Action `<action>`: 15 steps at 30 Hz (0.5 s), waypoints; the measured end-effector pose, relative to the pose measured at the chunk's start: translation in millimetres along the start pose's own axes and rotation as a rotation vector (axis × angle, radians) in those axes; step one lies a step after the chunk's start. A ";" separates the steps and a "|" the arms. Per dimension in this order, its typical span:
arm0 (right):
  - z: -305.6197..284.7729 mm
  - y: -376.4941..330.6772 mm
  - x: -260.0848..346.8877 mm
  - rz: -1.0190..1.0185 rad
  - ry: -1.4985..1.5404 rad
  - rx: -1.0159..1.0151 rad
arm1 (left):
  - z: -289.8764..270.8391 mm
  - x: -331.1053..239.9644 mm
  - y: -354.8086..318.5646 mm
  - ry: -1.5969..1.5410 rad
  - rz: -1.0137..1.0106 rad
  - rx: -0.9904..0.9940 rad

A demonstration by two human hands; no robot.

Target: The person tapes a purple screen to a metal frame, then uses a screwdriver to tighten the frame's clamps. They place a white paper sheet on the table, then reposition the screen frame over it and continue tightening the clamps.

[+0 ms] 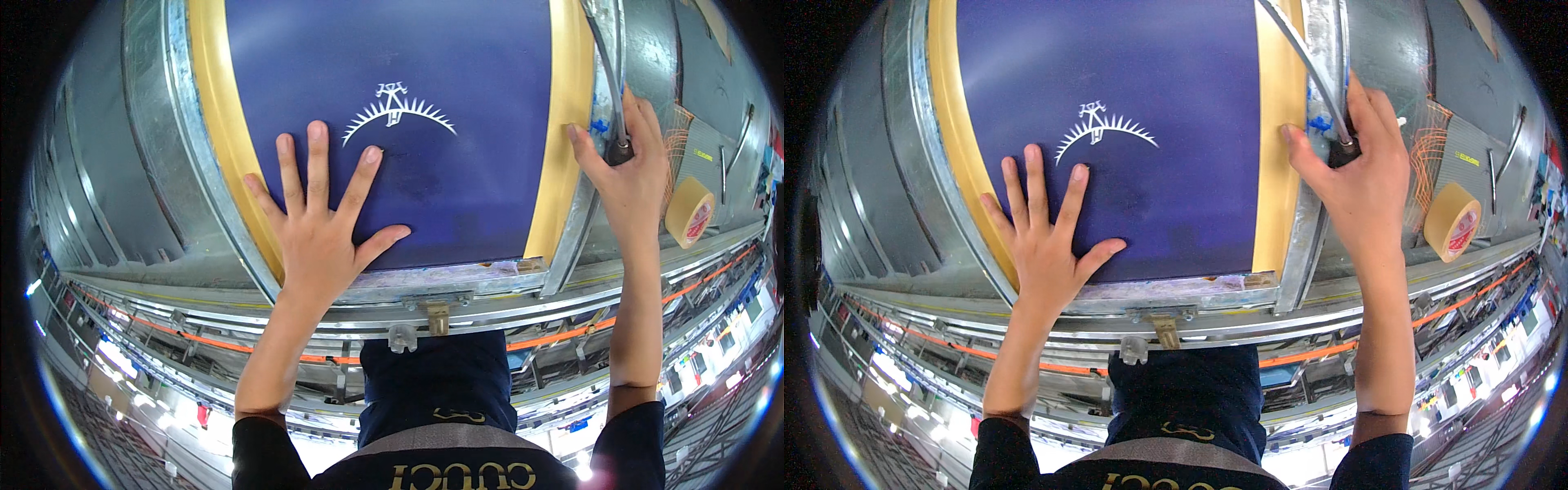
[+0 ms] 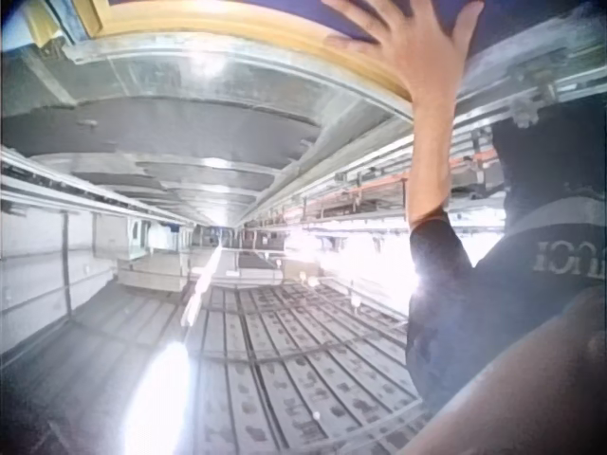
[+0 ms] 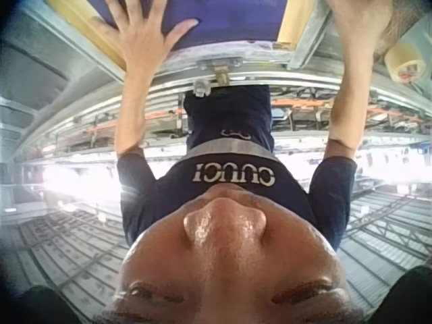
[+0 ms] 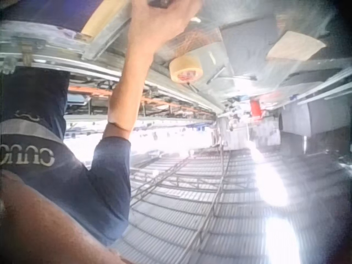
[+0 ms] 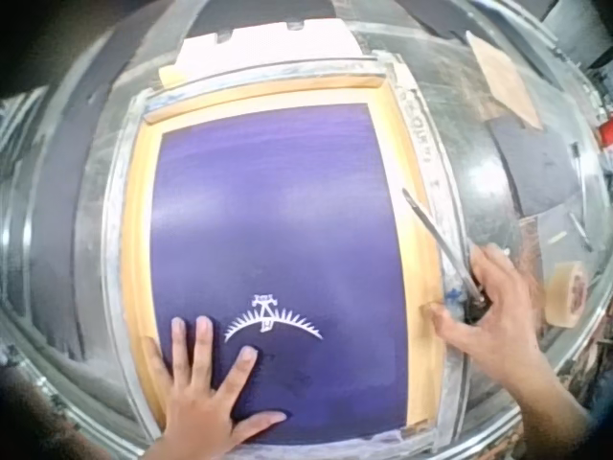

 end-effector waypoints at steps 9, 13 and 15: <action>1.1 -1.0 3.2 -0.008 0.008 0.014 | -14.9 5.5 11.9 -0.043 0.041 -0.053; 2.6 -0.1 0.8 -0.044 0.011 0.005 | -9.9 7.9 21.7 -0.138 0.065 -0.100; 4.8 0.1 -1.8 -0.080 0.025 -0.022 | -9.1 8.3 23.5 -0.116 0.057 -0.054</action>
Point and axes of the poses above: each hand's wrist, its own y-axis towards the middle knuckle, its own z-axis out of the palm, x = y × z, the point moved 1 cm from there along y, towards the middle knuckle, and after that the axes turned 11 degrees about -y, right-handed, at the moved point
